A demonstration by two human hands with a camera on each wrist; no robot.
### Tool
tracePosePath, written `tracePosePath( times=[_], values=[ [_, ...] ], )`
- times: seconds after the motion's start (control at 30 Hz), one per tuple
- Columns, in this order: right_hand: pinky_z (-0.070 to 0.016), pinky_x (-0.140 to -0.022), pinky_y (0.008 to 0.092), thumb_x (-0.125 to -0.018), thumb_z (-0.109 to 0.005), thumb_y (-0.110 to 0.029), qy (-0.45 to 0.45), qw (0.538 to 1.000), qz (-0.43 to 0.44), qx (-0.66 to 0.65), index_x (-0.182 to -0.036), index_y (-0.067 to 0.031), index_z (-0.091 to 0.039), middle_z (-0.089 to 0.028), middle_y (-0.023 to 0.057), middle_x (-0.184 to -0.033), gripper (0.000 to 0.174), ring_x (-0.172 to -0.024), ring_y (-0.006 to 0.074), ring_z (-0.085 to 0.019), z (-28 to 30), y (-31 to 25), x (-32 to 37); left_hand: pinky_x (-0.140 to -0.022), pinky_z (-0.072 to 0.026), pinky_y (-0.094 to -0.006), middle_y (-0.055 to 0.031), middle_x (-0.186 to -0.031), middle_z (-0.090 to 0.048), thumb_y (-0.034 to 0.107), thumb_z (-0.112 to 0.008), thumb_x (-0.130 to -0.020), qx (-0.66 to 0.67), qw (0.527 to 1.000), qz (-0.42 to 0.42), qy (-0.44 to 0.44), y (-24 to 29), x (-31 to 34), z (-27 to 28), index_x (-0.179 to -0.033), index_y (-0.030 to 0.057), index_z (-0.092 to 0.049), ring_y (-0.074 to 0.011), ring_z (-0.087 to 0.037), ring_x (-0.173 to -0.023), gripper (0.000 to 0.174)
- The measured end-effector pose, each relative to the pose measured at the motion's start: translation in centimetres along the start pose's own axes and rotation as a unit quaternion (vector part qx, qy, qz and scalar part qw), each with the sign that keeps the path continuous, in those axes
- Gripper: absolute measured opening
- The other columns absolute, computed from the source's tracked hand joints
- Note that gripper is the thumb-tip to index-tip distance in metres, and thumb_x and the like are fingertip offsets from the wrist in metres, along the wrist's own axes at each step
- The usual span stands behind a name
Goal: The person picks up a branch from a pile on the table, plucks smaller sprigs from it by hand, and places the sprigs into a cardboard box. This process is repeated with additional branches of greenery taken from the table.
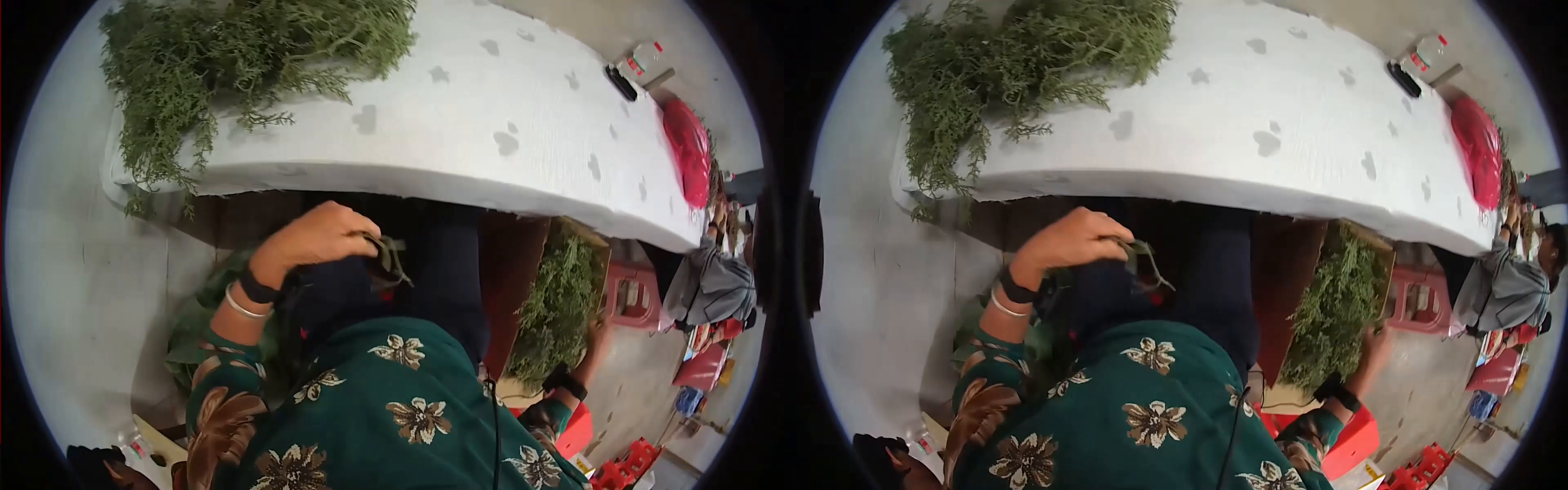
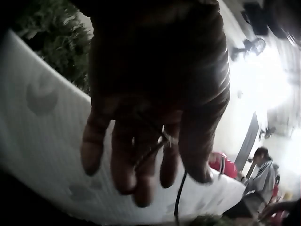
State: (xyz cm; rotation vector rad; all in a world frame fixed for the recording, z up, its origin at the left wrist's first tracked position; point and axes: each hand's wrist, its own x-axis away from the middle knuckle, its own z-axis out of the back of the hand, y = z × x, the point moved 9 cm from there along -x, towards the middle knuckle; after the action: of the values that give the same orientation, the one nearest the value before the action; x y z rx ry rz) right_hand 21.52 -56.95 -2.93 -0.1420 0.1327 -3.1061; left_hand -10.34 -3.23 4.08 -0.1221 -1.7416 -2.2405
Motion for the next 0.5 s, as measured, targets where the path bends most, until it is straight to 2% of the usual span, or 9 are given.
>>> tracePosePath(
  times=[0.03,0.1,0.17,0.23,0.27,0.33,0.37,0.43,0.5],
  values=[
    [-0.0442,-0.087,0.0427,-0.081,-0.064,-0.037,0.034,0.978,0.049,0.202,-0.118,-0.0018,-0.055,-0.057,0.018,-0.114,0.051,-0.103,0.032,-0.055,-0.1,-0.3,0.9,-0.05,-0.0427,-0.0294,-0.0087,-0.067,-0.062,0.015,-0.066,-0.076,-0.172,0.98,-0.086,0.049,0.7,-0.1,0.2,-0.093,-0.0008,-0.066,-0.0169,-0.056,-0.056,0.023],
    [-0.0425,-0.09,0.0434,-0.08,-0.066,-0.033,0.063,0.986,0.084,0.126,-0.122,-0.003,-0.052,-0.052,0.0182,-0.121,0.054,-0.108,0.0335,-0.051,0.2,0.0,0.0,-0.055,-0.0452,-0.0316,-0.0109,-0.071,-0.063,0.014,-0.07,-0.073,-0.49,0.829,-0.227,0.146,2.2,0.5,-0.9,-0.092,-0.002,-0.065,-0.0216,-0.056,-0.057,0.026],
    [-0.0408,-0.093,0.0441,-0.078,-0.068,-0.03,0.08,0.989,0.114,0.047,-0.125,-0.0043,-0.05,-0.047,0.0183,-0.129,0.057,-0.114,0.0349,-0.048,1.6,-2.5,-0.7,-0.056,-0.0456,-0.0321,-0.0114,-0.073,-0.063,0.014,-0.071,-0.073,-0.412,0.872,-0.208,0.165,3.6,-0.2,0.0,-0.092,-0.0018,-0.065,-0.0235,-0.057,-0.06,0.026],
    [-0.0437,-0.088,0.04,-0.08,-0.067,-0.024,0.134,0.937,0.254,-0.197,-0.124,-0.0048,-0.052,-0.052,0.018,-0.122,0.05,-0.107,0.0303,-0.053,4.3,-7.3,-1.7,-0.058,-0.0463,-0.0329,-0.0123,-0.078,-0.063,0.014,-0.072,-0.072,-0.252,0.935,-0.178,0.176,5.0,-1.8,2.2,-0.091,-0.0013,-0.065,-0.0272,-0.058,-0.064,0.026],
    [-0.0453,-0.084,0.0364,-0.081,-0.066,-0.02,0.099,0.937,0.236,-0.238,-0.121,-0.0043,-0.054,-0.055,0.0167,-0.118,0.045,-0.103,0.0272,-0.055,6.7,-12.0,-0.5,-0.058,-0.0463,-0.0329,-0.0123,-0.078,-0.063,0.014,-0.072,-0.072,-0.255,0.933,-0.181,0.181,5.4,-2.7,2.9,-0.091,-0.0013,-0.065,-0.0272,-0.058,-0.064,0.026],
    [-0.0473,-0.075,0.0298,-0.082,-0.065,-0.014,0.04,0.926,0.219,-0.304,-0.115,-0.0033,-0.058,-0.06,0.0133,-0.11,0.035,-0.093,0.0211,-0.059,11.0,-21.8,2.6,-0.059,-0.0467,-0.0355,-0.0106,-0.072,-0.063,0.017,-0.068,-0.076,-0.224,0.865,-0.229,0.386,6.8,-2.6,7.6,-0.09,0.0041,-0.066,-0.025,-0.06,-0.062,0.02],
    [-0.0477,-0.071,0.0269,-0.083,-0.064,-0.011,0.019,0.917,0.221,-0.331,-0.112,-0.0028,-0.06,-0.062,0.0113,-0.106,0.03,-0.087,0.0179,-0.06,12.1,-25.4,3.3,-0.059,-0.0467,-0.0355,-0.0106,-0.072,-0.063,0.017,-0.068,-0.076,-0.224,0.862,-0.233,0.391,6.5,-3.9,8.7,-0.09,0.0041,-0.066,-0.025,-0.06,-0.062,0.02],
    [-0.0484,-0.067,0.0266,-0.082,-0.065,-0.008,0.108,0.836,0.419,-0.337,-0.109,-0.0026,-0.062,-0.063,0.0093,-0.105,0.028,-0.084,0.0168,-0.062,16.9,-34.5,7.3,-0.054,-0.0461,-0.0311,-0.0088,-0.068,-0.063,0.015,-0.066,-0.079,-0.053,0.899,-0.194,0.388,4.0,-6.9,11.3,-0.087,0.0017,-0.066,-0.0183,-0.059,-0.056,0.016],
    [-0.0471,-0.067,0.0253,-0.082,-0.064,-0.009,0.126,0.769,0.527,-0.337,-0.115,-0.0018,-0.059,-0.063,0.0087,-0.108,0.034,-0.085,0.0136,-0.061,19.5,-41.4,10.0,-0.053,-0.0457,-0.0294,-0.0079,-0.067,-0.063,0.015,-0.065,-0.08,0.007,0.905,-0.165,0.393,2.4,-8.1,11.9,-0.085,0.0012,-0.066,-0.0159,-0.058,-0.055,0.015]
  ],
)
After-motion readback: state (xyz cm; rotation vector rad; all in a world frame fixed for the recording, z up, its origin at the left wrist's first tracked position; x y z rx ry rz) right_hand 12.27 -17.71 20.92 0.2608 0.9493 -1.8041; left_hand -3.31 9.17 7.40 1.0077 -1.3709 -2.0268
